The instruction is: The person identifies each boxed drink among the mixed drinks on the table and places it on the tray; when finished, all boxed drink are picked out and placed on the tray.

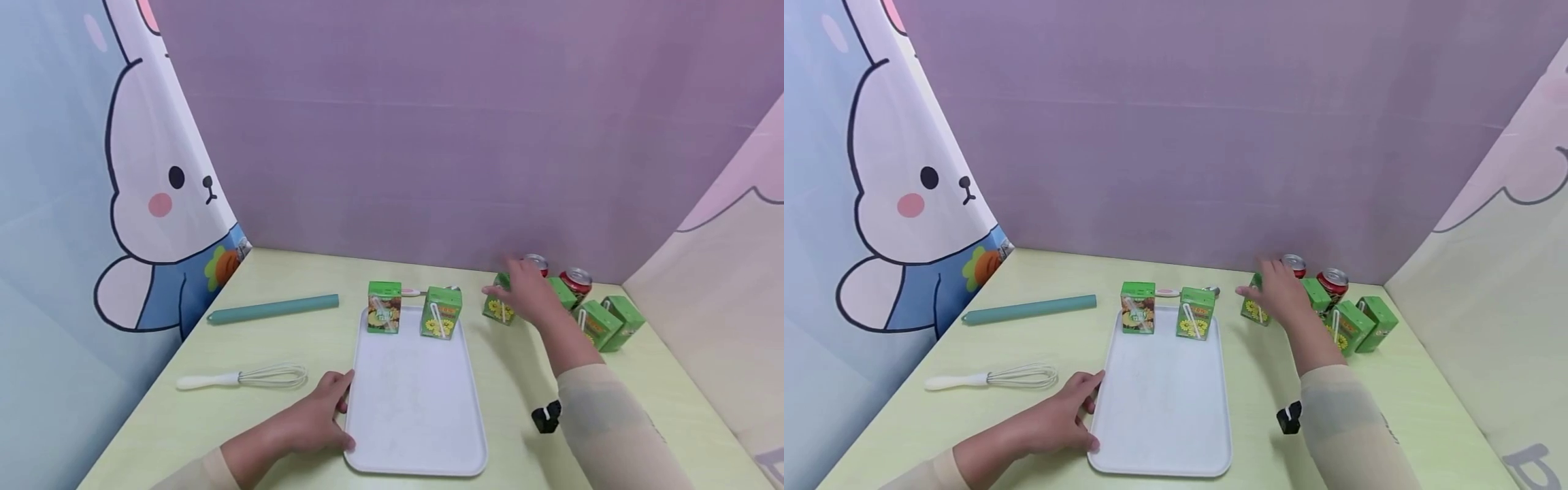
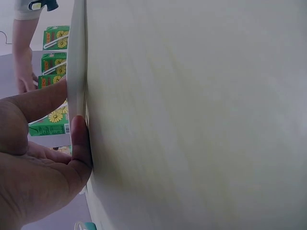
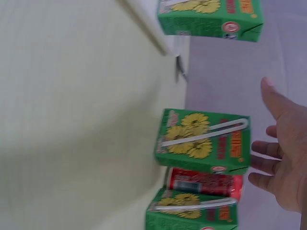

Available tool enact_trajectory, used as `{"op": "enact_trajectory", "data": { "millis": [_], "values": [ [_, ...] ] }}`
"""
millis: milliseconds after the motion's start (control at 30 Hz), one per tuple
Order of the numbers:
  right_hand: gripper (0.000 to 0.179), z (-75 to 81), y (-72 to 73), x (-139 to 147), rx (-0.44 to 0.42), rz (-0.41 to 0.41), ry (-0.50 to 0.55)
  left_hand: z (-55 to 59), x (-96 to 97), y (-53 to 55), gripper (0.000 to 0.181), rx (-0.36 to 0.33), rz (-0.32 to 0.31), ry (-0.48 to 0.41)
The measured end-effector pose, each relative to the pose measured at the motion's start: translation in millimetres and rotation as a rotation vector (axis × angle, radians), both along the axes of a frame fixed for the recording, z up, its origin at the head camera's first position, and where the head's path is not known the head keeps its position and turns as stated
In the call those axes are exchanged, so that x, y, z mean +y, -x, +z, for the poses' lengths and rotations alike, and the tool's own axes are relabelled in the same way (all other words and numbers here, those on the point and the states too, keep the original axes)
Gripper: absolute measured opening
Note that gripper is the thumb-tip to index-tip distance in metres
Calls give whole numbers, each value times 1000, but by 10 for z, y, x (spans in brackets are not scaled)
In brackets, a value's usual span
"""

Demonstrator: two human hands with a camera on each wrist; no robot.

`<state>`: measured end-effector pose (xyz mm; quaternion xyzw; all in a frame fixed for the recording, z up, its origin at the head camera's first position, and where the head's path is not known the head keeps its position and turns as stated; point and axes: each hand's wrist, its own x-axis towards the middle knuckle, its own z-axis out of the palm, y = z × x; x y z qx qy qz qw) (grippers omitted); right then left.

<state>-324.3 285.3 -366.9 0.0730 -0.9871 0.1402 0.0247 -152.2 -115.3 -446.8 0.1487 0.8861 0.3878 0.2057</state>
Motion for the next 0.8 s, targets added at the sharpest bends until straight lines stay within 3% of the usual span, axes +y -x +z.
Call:
{"op": "enact_trajectory", "data": {
  "millis": [267, 533, 800],
  "values": [
    [85, -226, 100, 88, -61, -48, -66, -5, -4, 3, 114, -1, 2, -14],
    [78, -353, 157, 139, -51, -78, 59, 3, -9, -7, 114, -16, 9, -21],
    [74, -347, 117, 176, -57, -93, 85, -3, -19, -6, 114, 1, -1, -21]
  ]
}}
